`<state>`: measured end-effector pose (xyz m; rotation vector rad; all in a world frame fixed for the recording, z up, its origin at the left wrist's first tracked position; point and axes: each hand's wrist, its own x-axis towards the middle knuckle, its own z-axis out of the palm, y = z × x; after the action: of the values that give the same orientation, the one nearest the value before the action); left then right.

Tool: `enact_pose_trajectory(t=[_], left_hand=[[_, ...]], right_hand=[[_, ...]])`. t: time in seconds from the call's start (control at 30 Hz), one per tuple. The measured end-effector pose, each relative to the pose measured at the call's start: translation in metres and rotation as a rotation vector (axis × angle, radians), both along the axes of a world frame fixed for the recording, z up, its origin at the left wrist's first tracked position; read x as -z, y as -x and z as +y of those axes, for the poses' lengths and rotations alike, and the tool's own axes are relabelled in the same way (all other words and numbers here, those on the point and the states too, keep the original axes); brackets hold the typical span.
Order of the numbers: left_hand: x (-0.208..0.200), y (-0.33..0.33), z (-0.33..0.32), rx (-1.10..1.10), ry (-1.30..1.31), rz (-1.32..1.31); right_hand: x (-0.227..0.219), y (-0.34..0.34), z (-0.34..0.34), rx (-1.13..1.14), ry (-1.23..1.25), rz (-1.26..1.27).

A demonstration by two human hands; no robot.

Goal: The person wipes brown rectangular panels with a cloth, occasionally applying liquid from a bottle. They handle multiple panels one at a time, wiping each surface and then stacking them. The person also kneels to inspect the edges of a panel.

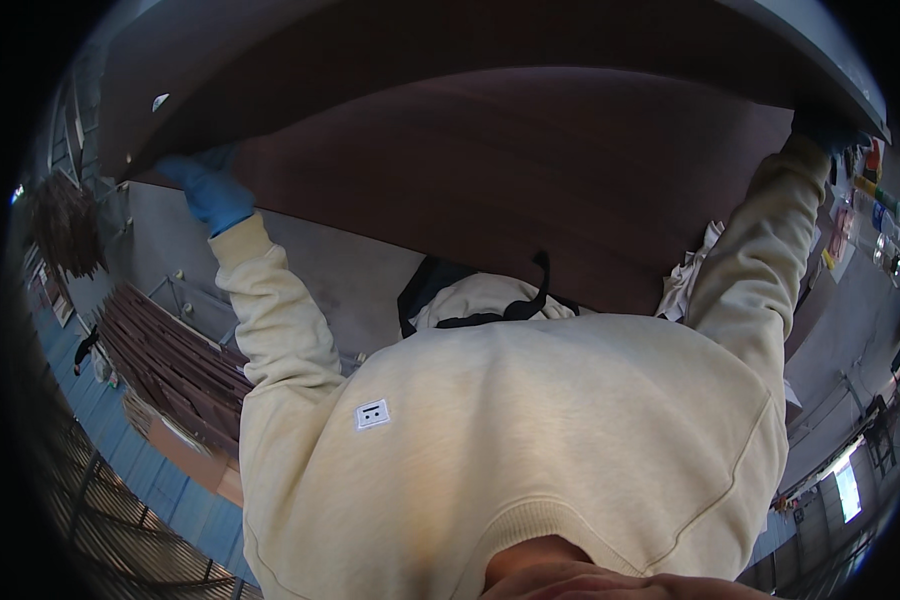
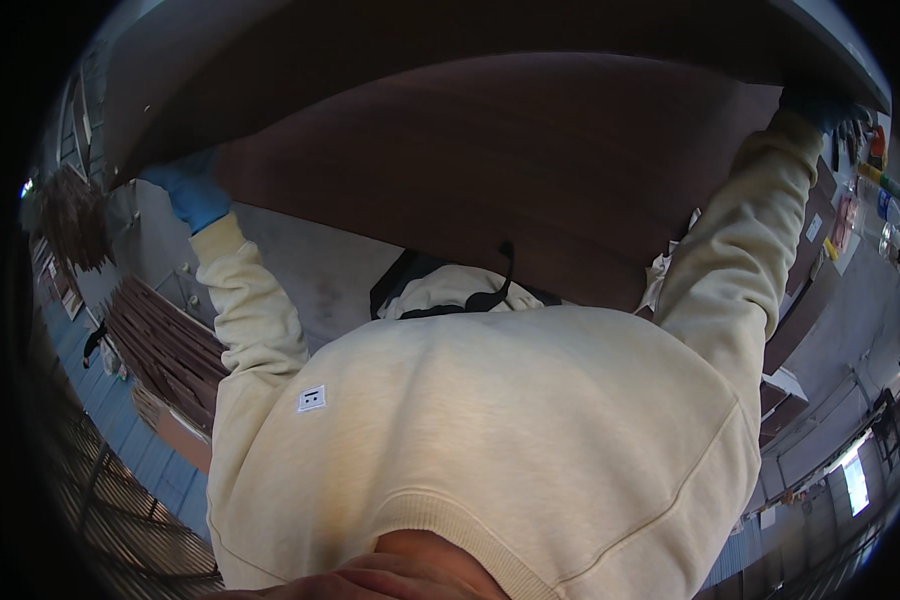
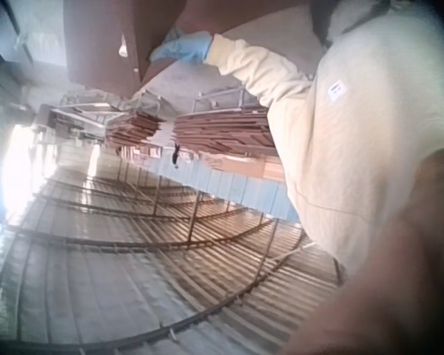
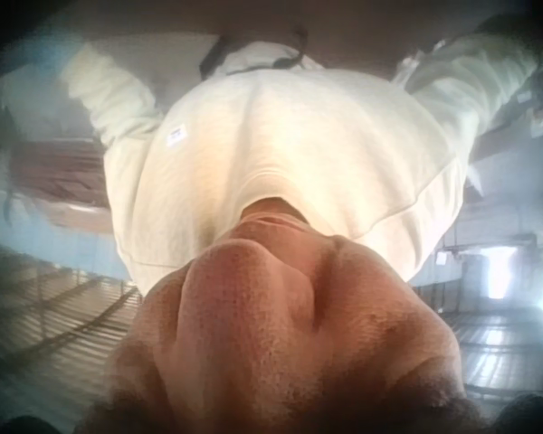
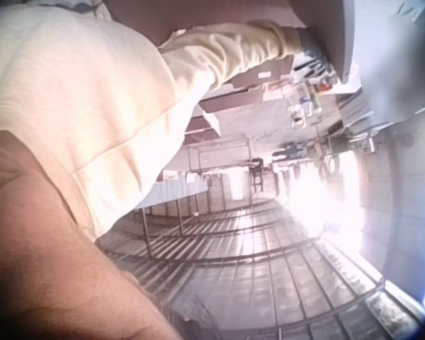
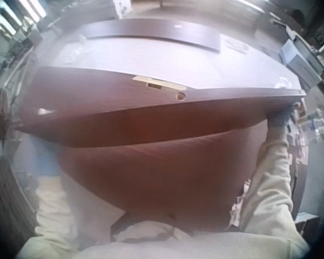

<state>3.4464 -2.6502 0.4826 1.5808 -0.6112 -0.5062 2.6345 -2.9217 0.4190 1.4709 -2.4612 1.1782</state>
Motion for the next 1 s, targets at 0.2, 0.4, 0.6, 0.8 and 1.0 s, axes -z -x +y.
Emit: enact_pose_trajectory(t=[0.2,0.4,0.6,0.8,1.0], left_hand=[[0.031,-0.029,0.010,0.040,-0.041,0.031],[0.043,-0.018,0.014,0.109,-0.082,0.302],[-0.011,-0.035,0.018,0.126,0.017,-0.605],[-0.112,0.066,-0.038,0.515,0.030,-1.626],[-0.098,0.043,-0.040,0.687,-0.137,-1.250]], right_hand=[[0.000,-0.006,-0.005,-0.009,0.008,0.015],[-0.002,0.001,0.004,-0.010,0.015,0.059],[-0.001,-0.005,0.010,-0.015,0.032,0.078],[0.010,-0.010,0.019,-0.015,0.028,0.068],[0.046,-0.004,0.047,0.021,0.046,0.289]])
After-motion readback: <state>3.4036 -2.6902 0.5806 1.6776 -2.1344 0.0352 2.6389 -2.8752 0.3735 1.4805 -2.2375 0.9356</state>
